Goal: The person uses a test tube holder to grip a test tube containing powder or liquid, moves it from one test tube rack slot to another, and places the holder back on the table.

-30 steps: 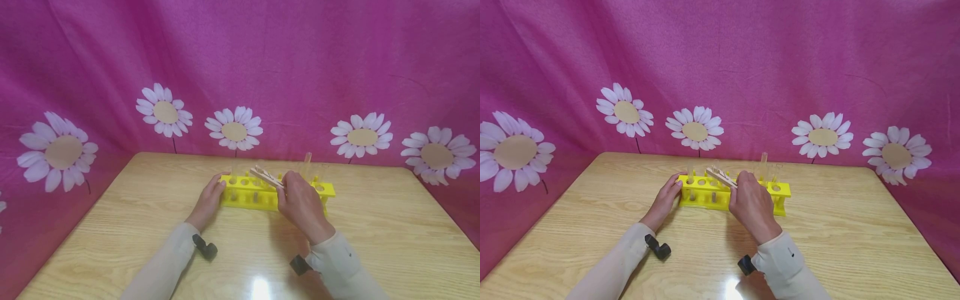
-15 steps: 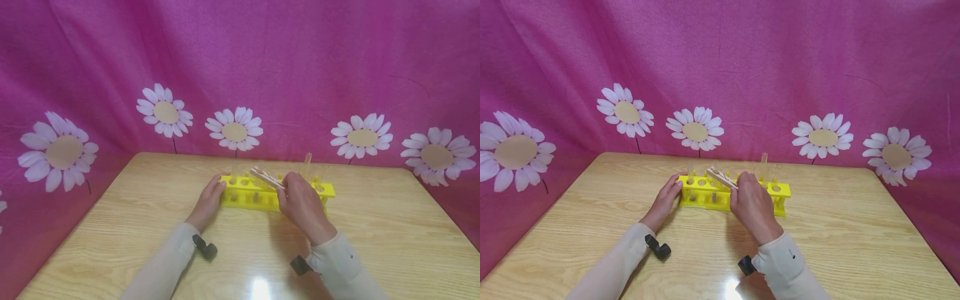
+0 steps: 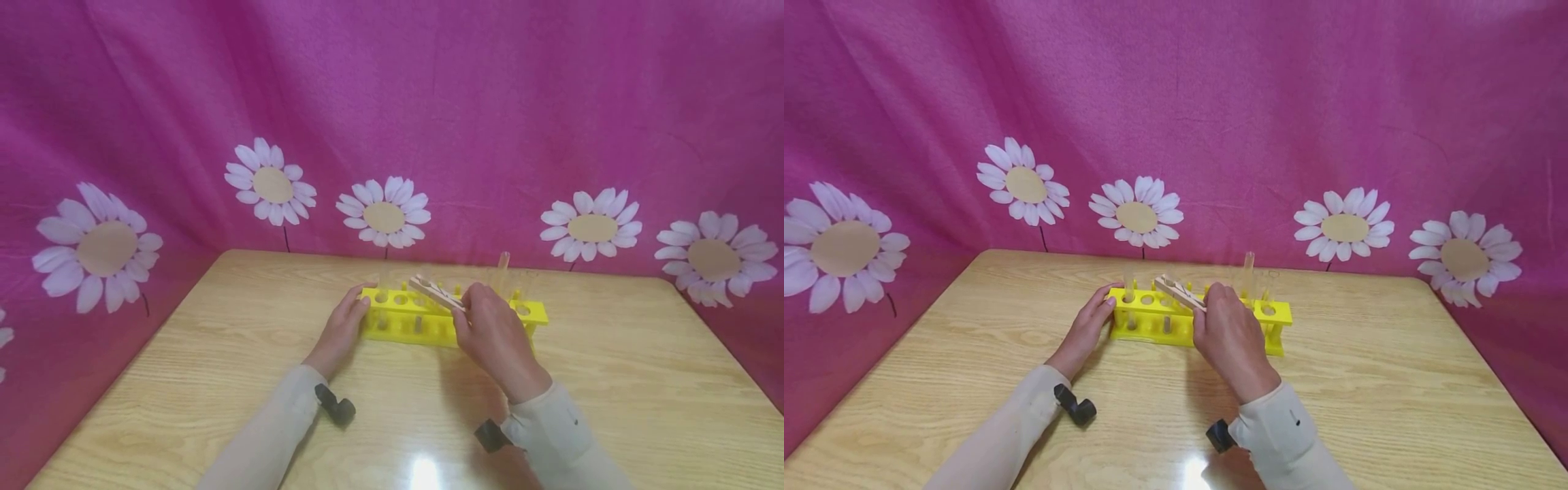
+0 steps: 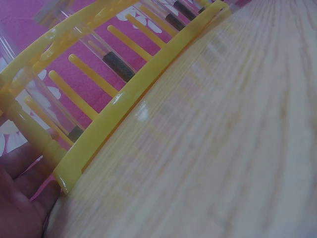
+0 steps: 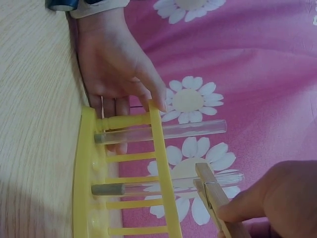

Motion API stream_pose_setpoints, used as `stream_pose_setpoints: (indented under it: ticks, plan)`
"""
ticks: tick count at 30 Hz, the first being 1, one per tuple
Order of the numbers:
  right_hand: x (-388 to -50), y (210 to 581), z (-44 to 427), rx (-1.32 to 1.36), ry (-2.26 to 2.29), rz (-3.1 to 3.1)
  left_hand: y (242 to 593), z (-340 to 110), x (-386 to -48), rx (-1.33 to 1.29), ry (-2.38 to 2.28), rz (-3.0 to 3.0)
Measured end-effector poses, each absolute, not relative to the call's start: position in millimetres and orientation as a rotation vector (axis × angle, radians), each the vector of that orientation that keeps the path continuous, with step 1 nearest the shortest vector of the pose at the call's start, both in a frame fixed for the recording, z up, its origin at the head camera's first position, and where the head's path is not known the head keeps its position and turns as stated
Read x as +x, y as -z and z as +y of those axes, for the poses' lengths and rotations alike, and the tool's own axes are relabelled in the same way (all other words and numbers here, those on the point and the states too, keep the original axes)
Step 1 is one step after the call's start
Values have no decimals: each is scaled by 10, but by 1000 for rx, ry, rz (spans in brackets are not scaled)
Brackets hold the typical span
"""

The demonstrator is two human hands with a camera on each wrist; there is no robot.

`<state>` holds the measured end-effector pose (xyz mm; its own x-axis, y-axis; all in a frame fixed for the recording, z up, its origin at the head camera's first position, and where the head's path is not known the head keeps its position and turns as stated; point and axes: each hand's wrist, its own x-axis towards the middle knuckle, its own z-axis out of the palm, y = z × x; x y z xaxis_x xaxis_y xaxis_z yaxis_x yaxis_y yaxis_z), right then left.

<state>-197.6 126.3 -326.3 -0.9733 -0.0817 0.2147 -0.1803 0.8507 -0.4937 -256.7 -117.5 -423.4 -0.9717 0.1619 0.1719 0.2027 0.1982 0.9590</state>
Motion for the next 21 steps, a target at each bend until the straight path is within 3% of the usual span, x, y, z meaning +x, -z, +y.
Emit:
stream_pose_setpoints:
  ticks: [21]
  plan:
    - [-1905, 3180, 1258, 219, -769, -2719, 4263, -1176, -2593, -366, 1919, -2418]
